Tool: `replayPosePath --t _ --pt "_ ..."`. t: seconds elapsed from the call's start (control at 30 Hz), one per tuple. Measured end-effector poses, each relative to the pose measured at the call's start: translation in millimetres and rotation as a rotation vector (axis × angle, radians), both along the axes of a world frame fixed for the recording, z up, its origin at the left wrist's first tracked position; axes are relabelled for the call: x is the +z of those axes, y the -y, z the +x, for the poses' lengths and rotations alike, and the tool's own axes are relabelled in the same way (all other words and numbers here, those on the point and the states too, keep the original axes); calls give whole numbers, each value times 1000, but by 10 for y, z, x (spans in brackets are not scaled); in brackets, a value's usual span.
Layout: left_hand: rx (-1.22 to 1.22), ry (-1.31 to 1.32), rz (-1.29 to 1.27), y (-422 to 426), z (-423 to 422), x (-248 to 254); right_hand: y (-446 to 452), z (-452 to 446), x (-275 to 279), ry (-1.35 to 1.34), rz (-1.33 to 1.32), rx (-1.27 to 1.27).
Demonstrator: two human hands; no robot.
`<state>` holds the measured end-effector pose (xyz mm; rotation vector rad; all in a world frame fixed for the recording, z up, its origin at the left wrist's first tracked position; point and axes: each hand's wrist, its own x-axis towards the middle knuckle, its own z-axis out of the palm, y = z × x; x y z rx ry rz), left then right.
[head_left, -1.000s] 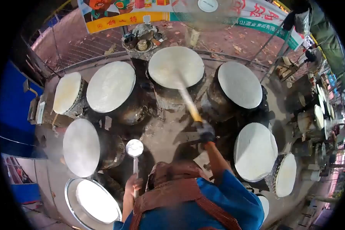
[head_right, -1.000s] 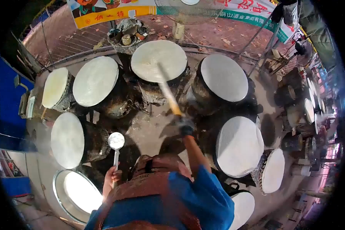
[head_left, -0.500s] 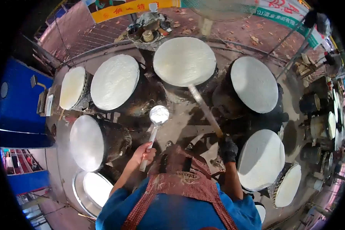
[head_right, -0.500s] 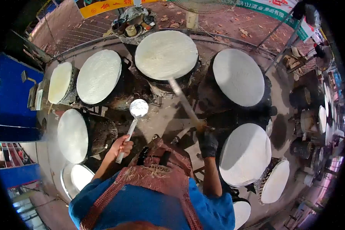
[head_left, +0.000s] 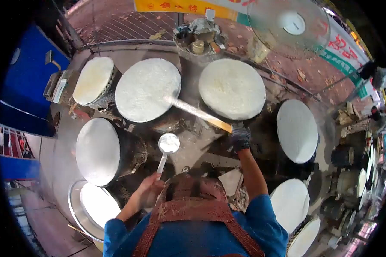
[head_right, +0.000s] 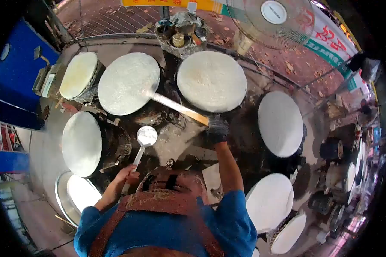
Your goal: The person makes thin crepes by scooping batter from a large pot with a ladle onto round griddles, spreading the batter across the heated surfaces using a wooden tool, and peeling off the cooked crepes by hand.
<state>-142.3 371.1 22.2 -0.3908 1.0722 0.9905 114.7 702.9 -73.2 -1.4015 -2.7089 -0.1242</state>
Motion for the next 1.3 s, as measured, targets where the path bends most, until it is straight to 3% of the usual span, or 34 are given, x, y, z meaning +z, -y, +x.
replayPosePath --t 0.03,0.1,0.13,0.2,0.3,0.4,0.43,0.53,0.67,0.7,0.73,0.83,0.93,0.97,1.0,1.1,1.13,1.17,1.23,1.3 --pt "60 14 -56 29 44 43 -156 -179 422 47 -120 79" --pt "234 377 1 105 45 -166 -483 -219 210 -97 -14 258" --pt "325 569 23 162 111 -231 -614 -223 105 -7 -54 257" --pt "418 589 -14 173 266 -253 -931 -288 1 168 -123 253" --pt "515 447 153 63 478 -130 -1222 -348 572 226 -247 241" --pt "633 484 133 -35 571 -78 -2110 -50 251 -50 -33 206" --pt "645 514 139 -23 586 -79 -2296 38 511 -208 5 210" --pt "685 546 171 32 587 -58 -3088 234 995 212 260 98" --pt "730 581 277 256 558 -49 -3442 16 2020 -137 431 381" --pt "743 614 321 428 536 -96 -3399 -201 2291 -155 422 442" --pt "763 583 167 492 496 -65 -3301 -470 2534 -130 401 459" --pt "799 650 338 808 417 -17 -2693 -1506 3168 84 333 439" --pt "849 487 270 1116 377 73 -2293 -2607 3238 129 226 412" --pt "879 580 305 1260 388 11 -2170 -3020 3261 302 170 431" --pt "911 514 299 1352 395 15 -2000 -3426 3282 479 115 448" --pt "984 336 206 1555 412 88 -1329 -4486 3142 374 132 601" --pt "1011 492 250 1669 429 -41 -1119 -4870 3117 325 141 654" --pt "1054 476 287 1690 448 2 -928 -5269 3112 275 151 708" --pt "1089 194 234 1563 436 220 -581 -6036 3176 110 139 763" --pt "1227 466 354 1576 425 91 -286 -6322 3425 -47 231 970"
